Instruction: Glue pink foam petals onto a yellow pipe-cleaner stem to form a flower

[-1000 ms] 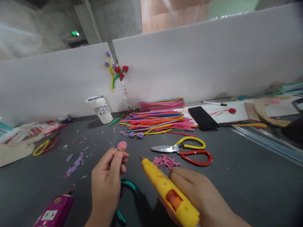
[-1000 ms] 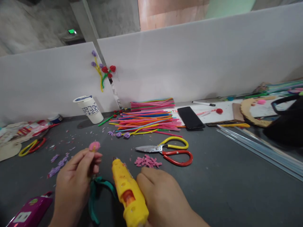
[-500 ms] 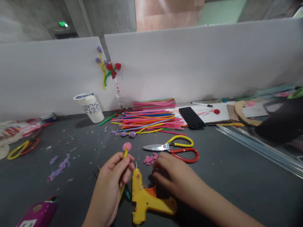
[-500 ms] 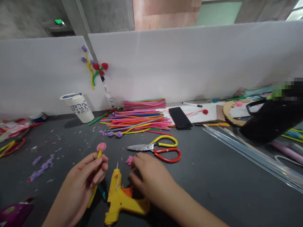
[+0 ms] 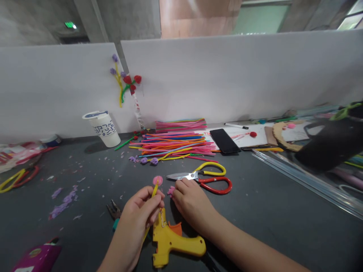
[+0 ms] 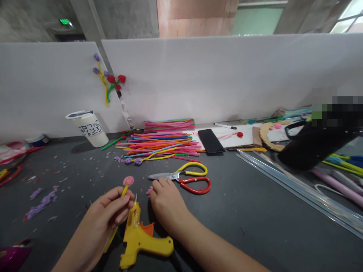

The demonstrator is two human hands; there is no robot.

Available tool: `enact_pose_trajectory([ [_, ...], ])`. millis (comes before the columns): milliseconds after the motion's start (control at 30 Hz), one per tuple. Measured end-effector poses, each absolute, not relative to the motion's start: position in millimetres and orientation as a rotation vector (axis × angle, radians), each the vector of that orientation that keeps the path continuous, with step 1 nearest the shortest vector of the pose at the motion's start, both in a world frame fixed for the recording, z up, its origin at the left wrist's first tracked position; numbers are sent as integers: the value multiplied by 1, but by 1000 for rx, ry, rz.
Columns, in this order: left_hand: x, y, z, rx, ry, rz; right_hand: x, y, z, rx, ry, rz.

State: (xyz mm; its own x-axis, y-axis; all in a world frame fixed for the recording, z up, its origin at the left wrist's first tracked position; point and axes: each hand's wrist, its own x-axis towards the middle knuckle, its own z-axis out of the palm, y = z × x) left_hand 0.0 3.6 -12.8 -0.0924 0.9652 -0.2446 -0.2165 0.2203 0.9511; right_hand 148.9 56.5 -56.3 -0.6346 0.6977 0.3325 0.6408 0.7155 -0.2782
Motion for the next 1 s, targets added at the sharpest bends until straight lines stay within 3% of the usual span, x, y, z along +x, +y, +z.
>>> enact_pose_trajectory([
  [367, 2, 2, -18, 974, 1312, 1078, 165, 41, -21, -891, -2203, 805],
  [700, 9, -6, -22, 956, 1343, 1105, 163, 34, -13, -940, -1864, 1120],
  [1000, 19, -10, -21, 830, 1290, 1229, 156, 26, -18, -962, -1720, 1017],
])
